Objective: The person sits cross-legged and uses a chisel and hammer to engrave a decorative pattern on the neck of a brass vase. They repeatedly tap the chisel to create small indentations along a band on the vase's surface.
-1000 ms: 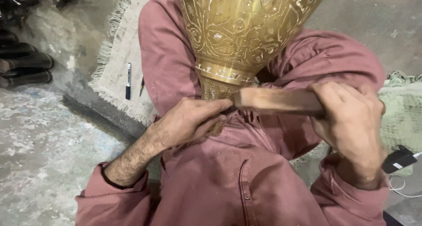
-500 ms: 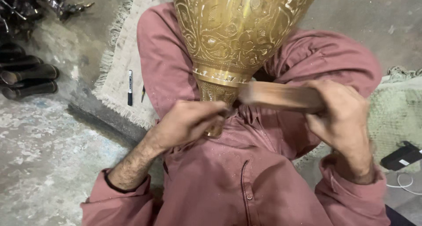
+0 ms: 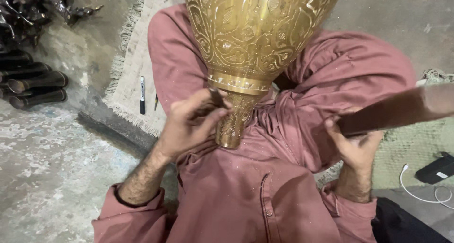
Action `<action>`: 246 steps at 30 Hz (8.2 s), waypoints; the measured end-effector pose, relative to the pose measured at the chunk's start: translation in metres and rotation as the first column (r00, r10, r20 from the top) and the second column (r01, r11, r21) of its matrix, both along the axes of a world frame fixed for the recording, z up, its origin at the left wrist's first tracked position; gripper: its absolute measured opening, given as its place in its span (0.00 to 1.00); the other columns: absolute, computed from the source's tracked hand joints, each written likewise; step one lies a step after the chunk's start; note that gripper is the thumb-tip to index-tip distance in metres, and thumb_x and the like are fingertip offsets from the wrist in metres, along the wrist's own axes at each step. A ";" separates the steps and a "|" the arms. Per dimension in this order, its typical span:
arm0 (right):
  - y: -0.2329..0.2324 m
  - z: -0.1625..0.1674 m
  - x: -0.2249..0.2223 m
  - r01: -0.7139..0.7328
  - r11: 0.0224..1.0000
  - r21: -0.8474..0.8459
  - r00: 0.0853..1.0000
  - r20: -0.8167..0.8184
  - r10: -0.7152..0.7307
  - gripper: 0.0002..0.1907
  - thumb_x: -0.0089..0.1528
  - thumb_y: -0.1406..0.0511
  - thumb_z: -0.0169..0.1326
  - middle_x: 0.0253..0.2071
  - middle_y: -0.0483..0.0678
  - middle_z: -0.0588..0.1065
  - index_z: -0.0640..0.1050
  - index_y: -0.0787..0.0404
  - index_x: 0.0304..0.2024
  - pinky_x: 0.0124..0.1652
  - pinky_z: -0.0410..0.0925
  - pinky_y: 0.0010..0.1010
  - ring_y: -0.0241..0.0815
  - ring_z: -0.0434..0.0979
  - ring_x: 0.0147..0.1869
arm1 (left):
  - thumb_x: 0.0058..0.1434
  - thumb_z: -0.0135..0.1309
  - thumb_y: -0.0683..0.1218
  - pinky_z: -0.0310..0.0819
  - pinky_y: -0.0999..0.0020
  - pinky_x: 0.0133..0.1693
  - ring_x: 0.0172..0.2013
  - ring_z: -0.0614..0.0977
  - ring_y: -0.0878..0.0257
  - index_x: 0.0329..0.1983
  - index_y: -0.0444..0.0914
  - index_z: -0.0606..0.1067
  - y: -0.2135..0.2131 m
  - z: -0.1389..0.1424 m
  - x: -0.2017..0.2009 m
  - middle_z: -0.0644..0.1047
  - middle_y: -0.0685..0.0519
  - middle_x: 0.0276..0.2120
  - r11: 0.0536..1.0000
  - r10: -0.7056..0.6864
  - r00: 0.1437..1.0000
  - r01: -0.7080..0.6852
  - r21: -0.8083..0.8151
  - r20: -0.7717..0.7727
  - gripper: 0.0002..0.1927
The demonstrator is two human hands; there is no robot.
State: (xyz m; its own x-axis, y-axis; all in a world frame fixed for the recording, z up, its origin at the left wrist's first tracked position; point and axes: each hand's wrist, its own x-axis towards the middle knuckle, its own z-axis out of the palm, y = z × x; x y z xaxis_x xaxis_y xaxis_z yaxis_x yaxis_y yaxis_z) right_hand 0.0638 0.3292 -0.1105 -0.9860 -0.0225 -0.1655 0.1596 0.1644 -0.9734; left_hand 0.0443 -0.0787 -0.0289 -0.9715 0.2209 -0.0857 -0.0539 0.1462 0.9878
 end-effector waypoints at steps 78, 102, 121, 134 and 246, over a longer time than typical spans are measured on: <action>-0.042 0.140 -0.126 -0.412 0.344 0.844 0.695 0.047 0.718 0.25 0.51 0.72 0.68 0.36 0.57 0.74 0.74 0.66 0.49 0.42 0.70 0.40 0.52 0.76 0.40 | 0.70 0.58 0.39 0.86 0.67 0.47 0.44 0.89 0.55 0.61 0.34 0.72 0.012 0.008 -0.021 0.83 0.44 0.46 0.970 -0.172 0.975 0.143 -0.197 -0.138 0.17; -0.029 0.103 -0.116 -0.450 0.486 0.749 0.825 0.140 0.548 0.25 0.58 0.62 0.65 0.38 0.47 0.77 0.76 0.60 0.57 0.43 0.68 0.32 0.42 0.78 0.37 | 0.70 0.56 0.37 0.86 0.66 0.49 0.47 0.88 0.55 0.67 0.35 0.69 0.018 0.002 -0.016 0.82 0.44 0.50 0.960 -0.191 0.958 0.137 -0.246 -0.213 0.22; -0.028 0.116 -0.130 -0.368 0.439 0.820 0.675 -0.090 0.733 0.26 0.55 0.59 0.70 0.33 0.48 0.76 0.77 0.62 0.52 0.45 0.64 0.36 0.44 0.74 0.34 | 0.69 0.59 0.40 0.85 0.65 0.46 0.44 0.88 0.53 0.60 0.33 0.73 0.017 0.013 -0.023 0.83 0.43 0.47 0.957 -0.157 0.972 0.105 -0.272 -0.176 0.18; -0.048 0.133 -0.144 -0.365 0.343 0.866 0.672 -0.011 0.741 0.24 0.50 0.63 0.69 0.32 0.48 0.78 0.77 0.62 0.47 0.37 0.67 0.45 0.44 0.79 0.34 | 0.68 0.59 0.40 0.85 0.66 0.43 0.42 0.89 0.55 0.59 0.35 0.74 0.017 0.016 -0.026 0.84 0.44 0.45 0.963 -0.155 0.982 0.125 -0.240 -0.109 0.17; -0.040 0.136 -0.150 -0.384 0.275 0.881 0.721 0.100 0.686 0.29 0.51 0.64 0.68 0.44 0.47 0.79 0.78 0.59 0.56 0.51 0.65 0.34 0.46 0.75 0.43 | 0.66 0.60 0.41 0.83 0.63 0.37 0.34 0.87 0.54 0.63 0.41 0.73 0.012 0.013 -0.028 0.83 0.46 0.37 0.945 -0.208 0.976 0.183 -0.272 -0.065 0.22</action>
